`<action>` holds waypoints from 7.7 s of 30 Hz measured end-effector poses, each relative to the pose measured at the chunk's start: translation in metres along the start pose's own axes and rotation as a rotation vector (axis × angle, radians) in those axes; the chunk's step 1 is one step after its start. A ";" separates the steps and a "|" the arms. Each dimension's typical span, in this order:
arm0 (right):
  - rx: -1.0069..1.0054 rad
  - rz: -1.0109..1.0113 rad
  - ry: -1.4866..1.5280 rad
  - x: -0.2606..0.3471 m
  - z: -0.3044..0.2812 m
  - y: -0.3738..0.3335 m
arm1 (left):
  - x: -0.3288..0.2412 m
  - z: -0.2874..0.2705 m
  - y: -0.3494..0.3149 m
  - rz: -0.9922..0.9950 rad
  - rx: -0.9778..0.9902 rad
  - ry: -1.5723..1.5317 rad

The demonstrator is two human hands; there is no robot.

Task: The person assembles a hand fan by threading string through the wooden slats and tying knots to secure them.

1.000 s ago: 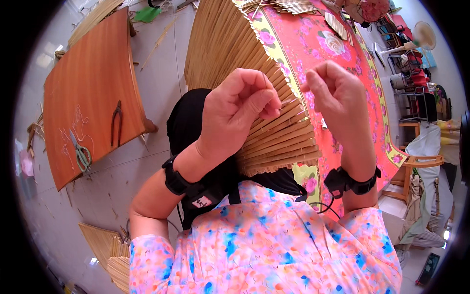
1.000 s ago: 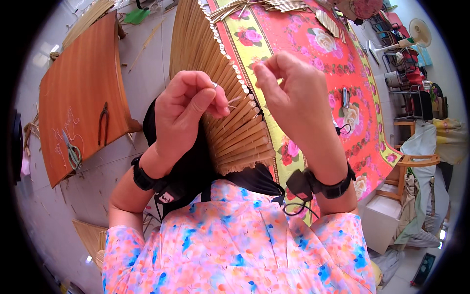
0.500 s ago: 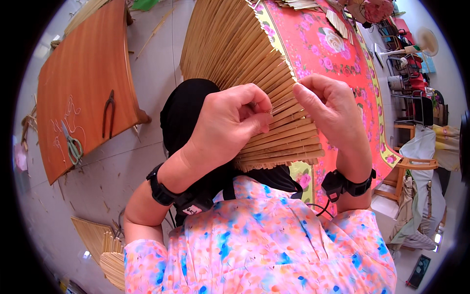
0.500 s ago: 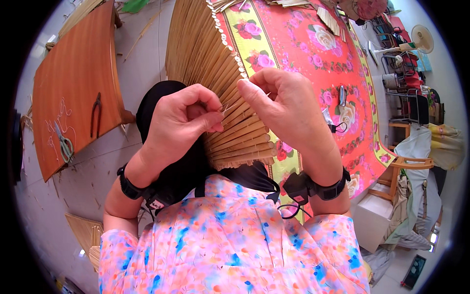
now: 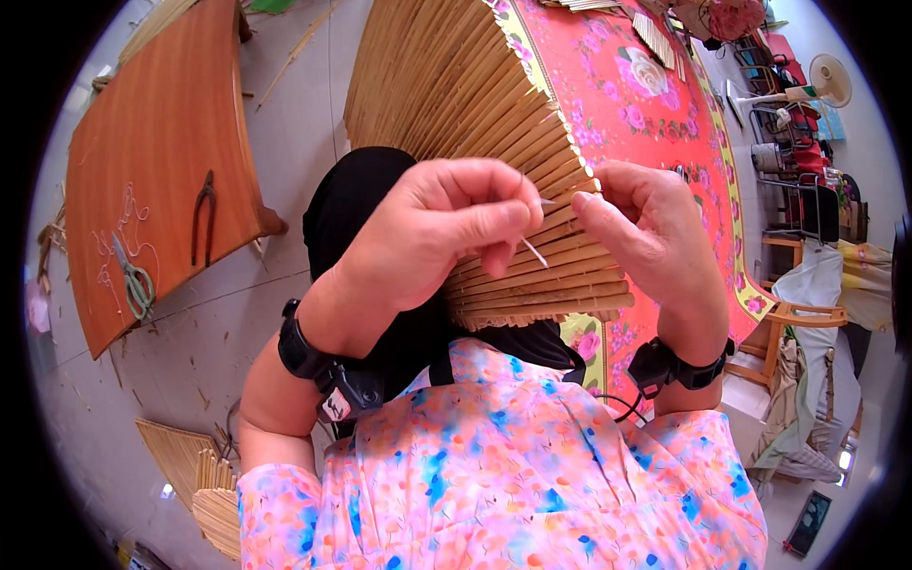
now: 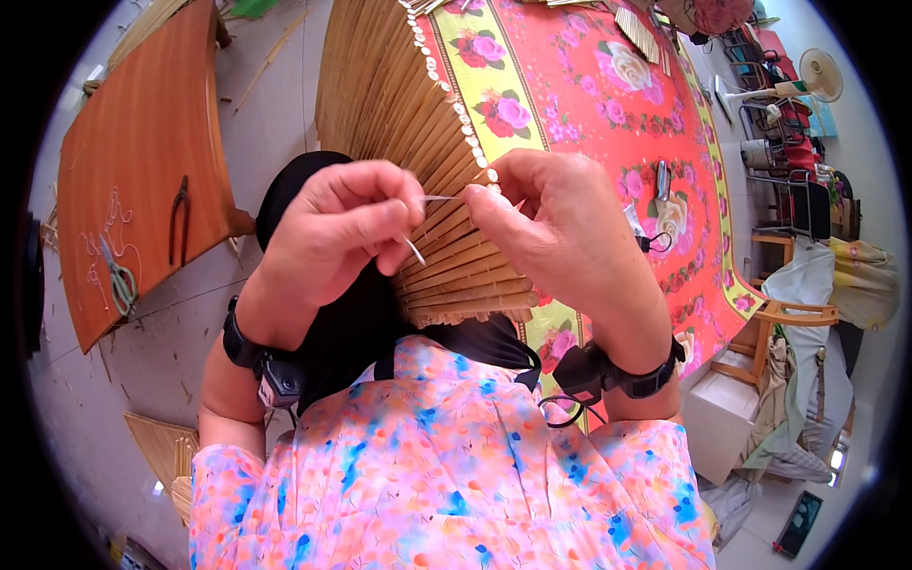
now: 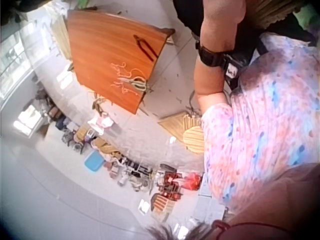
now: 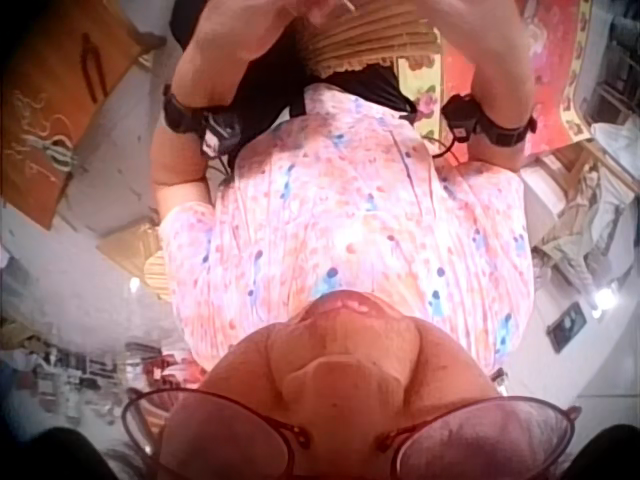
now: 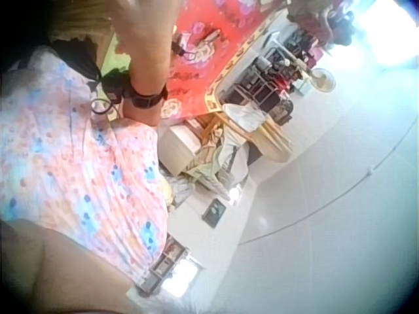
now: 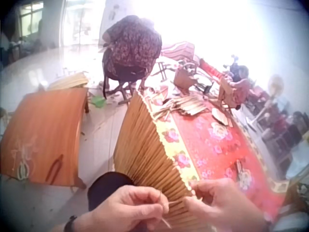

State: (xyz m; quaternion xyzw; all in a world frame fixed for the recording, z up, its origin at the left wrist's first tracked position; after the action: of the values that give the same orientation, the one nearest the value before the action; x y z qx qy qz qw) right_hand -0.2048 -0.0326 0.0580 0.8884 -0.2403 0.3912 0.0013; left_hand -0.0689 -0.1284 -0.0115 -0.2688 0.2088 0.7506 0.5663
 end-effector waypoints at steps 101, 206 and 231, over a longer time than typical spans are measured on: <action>-0.110 -0.059 -0.343 0.029 0.013 0.002 | -0.037 -0.015 0.000 0.412 -0.009 0.892; 0.125 -0.345 1.289 -0.072 0.092 0.007 | -0.050 0.038 0.005 -0.047 -0.092 1.607; 0.173 -0.338 1.254 -0.068 0.090 0.005 | -0.046 0.043 0.010 -0.106 -0.055 1.673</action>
State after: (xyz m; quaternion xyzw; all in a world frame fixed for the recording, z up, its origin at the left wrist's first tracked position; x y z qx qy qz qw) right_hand -0.1833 -0.0251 -0.0526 0.5142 -0.0186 0.8474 0.1310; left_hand -0.0760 -0.1387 0.0510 -0.7602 0.5289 0.2808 0.2522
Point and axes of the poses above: each hand's wrist, its own y-axis towards the middle knuckle, its own z-axis out of the palm, x = y × z, the point moved 5 cm from there along y, towards the middle knuckle, and after that the axes turned 4 degrees about -y, right-handed, at the moved point
